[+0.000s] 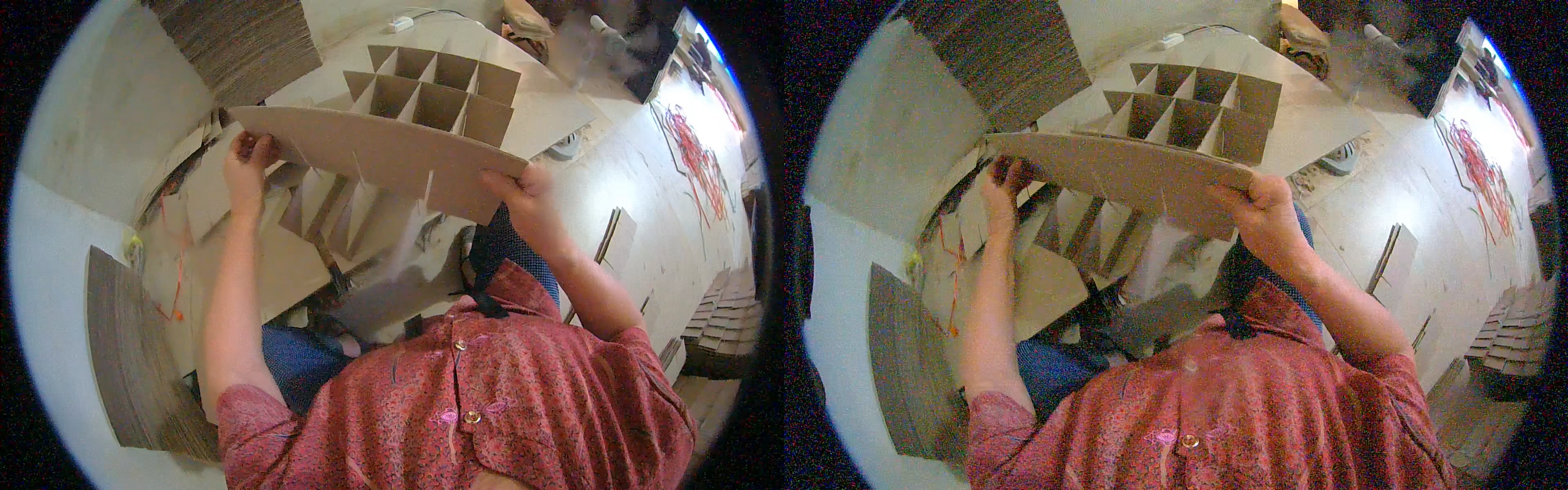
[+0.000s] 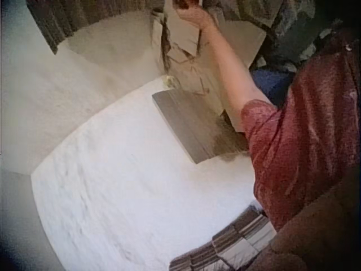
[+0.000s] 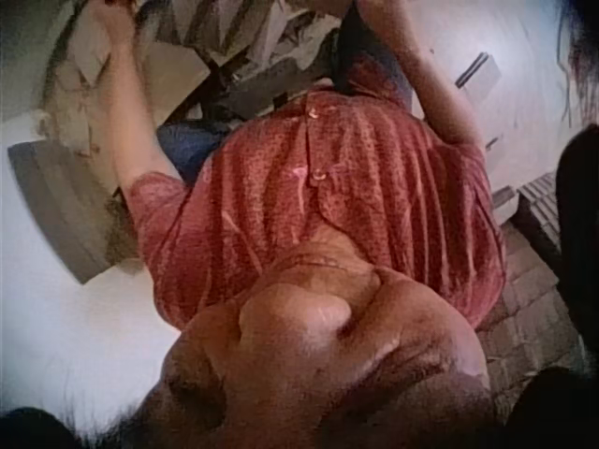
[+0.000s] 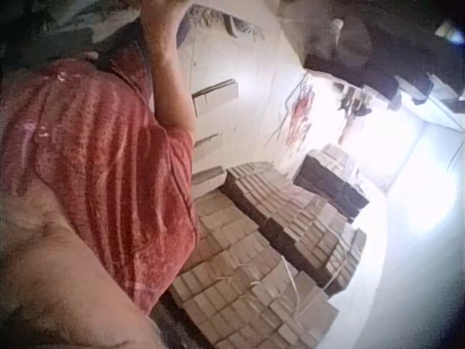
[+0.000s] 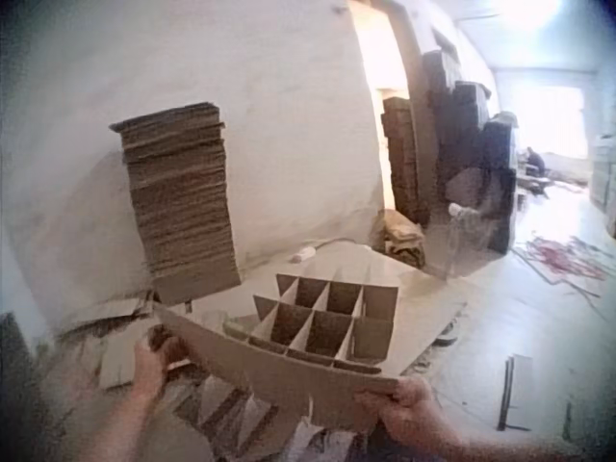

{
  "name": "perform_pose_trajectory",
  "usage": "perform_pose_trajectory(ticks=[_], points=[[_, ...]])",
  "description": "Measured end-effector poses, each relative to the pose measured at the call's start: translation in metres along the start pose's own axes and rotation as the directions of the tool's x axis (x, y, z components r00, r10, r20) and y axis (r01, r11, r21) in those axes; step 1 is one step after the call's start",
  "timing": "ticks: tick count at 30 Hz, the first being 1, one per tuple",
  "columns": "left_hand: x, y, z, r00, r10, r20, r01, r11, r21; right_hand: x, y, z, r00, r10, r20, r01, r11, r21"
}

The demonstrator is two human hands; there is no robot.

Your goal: The person sits on the floor and repeatedly folds and inserts pre-cut cardboard dividers into a larger cardboard sheet to form a multi-compartment structure. The person handles each divider one at a time, aligning and pressing them into place.

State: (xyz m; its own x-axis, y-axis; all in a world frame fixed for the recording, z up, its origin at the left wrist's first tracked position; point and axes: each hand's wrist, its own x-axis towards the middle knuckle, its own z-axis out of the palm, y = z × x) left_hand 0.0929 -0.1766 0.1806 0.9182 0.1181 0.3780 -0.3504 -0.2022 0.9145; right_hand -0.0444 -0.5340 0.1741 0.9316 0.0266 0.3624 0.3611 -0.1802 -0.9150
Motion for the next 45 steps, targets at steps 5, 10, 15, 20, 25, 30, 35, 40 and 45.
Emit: perform_pose_trajectory(ticks=[5,10,15,20,25,30,35,40,45], points=[[-0.004,-0.016,-0.015,0.995,-0.1,0.03,0.1,0.995,0.006,-0.004,-0.004,0.011,0.997,0.037,0.061,-0.021,0.967,-0.254],[-0.004,-0.006,-0.009,1.0,-0.017,-0.007,0.016,0.995,-0.099,-0.009,0.015,0.013,0.997,-0.073,-0.01,0.07,0.981,-0.183],[-0.004,-0.044,-0.023,0.987,-0.14,0.082,0.133,0.987,0.089,-0.019,0.03,0.025,0.999,-0.034,0.015,0.036,0.977,-0.209],[-0.021,-0.08,-0.015,0.925,-0.364,0.108,0.25,0.797,0.55,-0.037,0.082,0.024,0.97,0.187,0.152,-0.143,0.954,-0.264],[-0.039,-0.086,-0.029,0.91,-0.414,-0.018,0.399,0.865,0.305,-0.028,0.066,0.013,0.974,0.069,0.216,0.019,0.924,-0.382],[-0.075,-0.054,-0.032,0.881,-0.452,0.138,0.466,0.881,-0.085,0.009,0.042,0.002,0.946,-0.288,0.145,0.309,0.676,-0.669],[-0.085,-0.038,-0.004,0.911,-0.351,0.218,0.369,0.928,-0.05,0.06,0.074,-0.006,0.996,-0.078,-0.038,0.023,0.669,-0.743],[-0.08,-0.03,0.019,0.865,-0.37,0.34,0.389,0.921,0.012,0.077,0.048,0.02,0.835,0.413,0.363,-0.031,0.696,-0.718],[-0.068,-0.021,0.071,0.881,-0.322,0.347,0.266,0.943,0.201,0.044,0.024,0.054,0.891,0.262,0.37,-0.063,0.88,-0.471]])
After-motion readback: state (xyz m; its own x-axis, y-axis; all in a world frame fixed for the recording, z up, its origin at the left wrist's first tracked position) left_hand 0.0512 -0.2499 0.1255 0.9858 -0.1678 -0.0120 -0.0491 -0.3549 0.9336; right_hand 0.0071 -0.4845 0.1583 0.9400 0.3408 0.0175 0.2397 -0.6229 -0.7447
